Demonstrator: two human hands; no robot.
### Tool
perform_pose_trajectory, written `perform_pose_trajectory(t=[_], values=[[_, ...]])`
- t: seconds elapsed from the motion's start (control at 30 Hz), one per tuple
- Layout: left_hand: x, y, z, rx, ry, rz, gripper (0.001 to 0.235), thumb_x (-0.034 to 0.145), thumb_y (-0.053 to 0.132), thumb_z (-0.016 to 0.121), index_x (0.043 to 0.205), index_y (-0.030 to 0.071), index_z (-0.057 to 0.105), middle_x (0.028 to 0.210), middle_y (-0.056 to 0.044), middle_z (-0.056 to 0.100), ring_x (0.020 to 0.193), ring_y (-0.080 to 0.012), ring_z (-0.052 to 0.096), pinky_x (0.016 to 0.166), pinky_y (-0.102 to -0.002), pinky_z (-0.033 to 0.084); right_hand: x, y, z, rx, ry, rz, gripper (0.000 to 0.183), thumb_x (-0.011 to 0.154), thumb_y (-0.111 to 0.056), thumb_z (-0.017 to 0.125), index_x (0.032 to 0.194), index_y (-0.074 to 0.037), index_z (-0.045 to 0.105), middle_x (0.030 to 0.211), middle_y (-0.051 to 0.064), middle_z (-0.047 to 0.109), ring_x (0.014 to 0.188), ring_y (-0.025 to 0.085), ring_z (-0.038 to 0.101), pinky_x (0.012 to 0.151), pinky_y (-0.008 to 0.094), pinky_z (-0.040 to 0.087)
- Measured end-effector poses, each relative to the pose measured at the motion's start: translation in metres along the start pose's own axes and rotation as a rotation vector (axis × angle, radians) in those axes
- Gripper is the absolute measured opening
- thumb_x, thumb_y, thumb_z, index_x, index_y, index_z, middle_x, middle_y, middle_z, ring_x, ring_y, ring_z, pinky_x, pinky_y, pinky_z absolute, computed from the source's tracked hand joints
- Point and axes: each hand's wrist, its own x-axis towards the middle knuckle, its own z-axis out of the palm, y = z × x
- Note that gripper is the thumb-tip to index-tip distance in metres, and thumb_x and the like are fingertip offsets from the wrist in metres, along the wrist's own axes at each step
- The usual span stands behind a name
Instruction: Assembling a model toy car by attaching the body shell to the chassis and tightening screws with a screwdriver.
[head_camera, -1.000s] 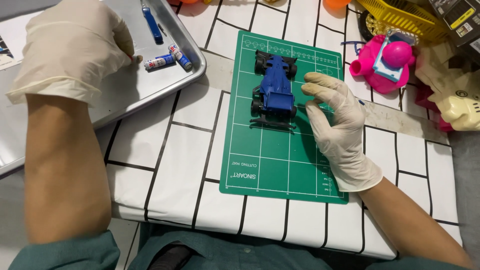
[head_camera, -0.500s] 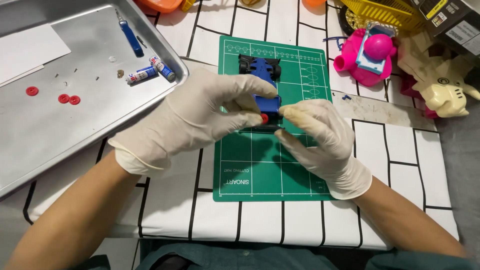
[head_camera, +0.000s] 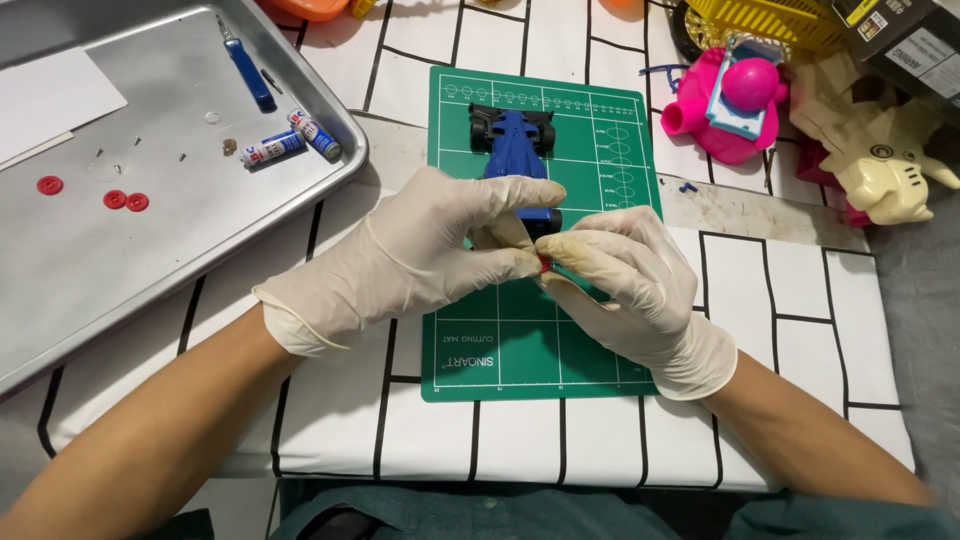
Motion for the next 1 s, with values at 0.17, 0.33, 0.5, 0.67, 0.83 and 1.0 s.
perform_pose_trajectory(t=[0.17,0.33,0.5,0.67,0.83,1.0], values=[[0.001,0.009,-0.001,-0.029,-0.013,-0.018,0.055,0.091,0.014,0.077,0.141,0.011,0.055,0.098,-0.005,0.082,0.086,-0.0110,0.077,0.084,-0.028,0.066,0.004,-0.002,-0.004,-0.027,-0.007,-0.009,0.048,0.095,-0.001,0.091,0.129,-0.005,0.057,0.115,0.013,0.075,0.095,0.032,0.071,0.080,0.042,0.055],[-0.001,0.003,-0.002,0.012,0.012,0.076,0.052,0.094,0.016,0.077,0.140,0.011,0.054,0.097,-0.002,0.081,0.086,-0.0125,0.075,0.085,-0.030,0.062,0.005,0.006,-0.014,-0.021,-0.016,-0.004,0.048,0.093,0.000,0.092,0.127,-0.004,0.059,0.112,0.013,0.077,0.093,0.033,0.074,0.080,0.044,0.055],[0.001,-0.010,-0.010,0.639,0.165,0.339,0.058,0.100,0.025,0.081,0.147,0.012,0.048,0.125,-0.016,0.058,0.109,-0.0357,0.059,0.086,-0.049,0.048,0.019,0.025,-0.034,0.191,-0.201,0.105,0.028,0.094,0.000,0.083,0.115,-0.002,0.065,0.106,0.013,0.077,0.085,0.027,0.073,0.078,0.036,0.052],[0.002,-0.019,-0.007,0.825,0.071,0.201,0.083,0.087,0.047,0.084,0.151,0.013,0.043,0.150,-0.018,0.048,0.132,-0.0388,0.050,0.101,-0.056,0.044,0.022,0.031,-0.029,0.258,-0.254,0.090,0.017,0.092,-0.006,0.082,0.103,-0.003,0.069,0.097,0.009,0.077,0.083,0.020,0.073,0.077,0.032,0.051],[0.004,-0.024,-0.005,0.811,-0.019,0.148,0.081,0.085,0.047,0.081,0.149,0.014,0.044,0.148,-0.018,0.048,0.131,-0.0405,0.049,0.097,-0.057,0.044,0.017,0.036,-0.023,0.292,-0.248,0.094,0.015,0.092,-0.005,0.082,0.101,-0.002,0.070,0.096,0.010,0.076,0.087,0.022,0.076,0.079,0.033,0.053],[0.004,-0.032,-0.001,0.810,-0.034,0.161,0.074,0.087,0.043,0.079,0.148,0.012,0.048,0.141,-0.015,0.054,0.124,-0.0408,0.054,0.095,-0.056,0.045,0.014,0.038,-0.020,0.273,-0.259,0.072,0.014,0.092,-0.007,0.082,0.101,-0.003,0.071,0.097,0.009,0.076,0.088,0.022,0.076,0.078,0.034,0.055]])
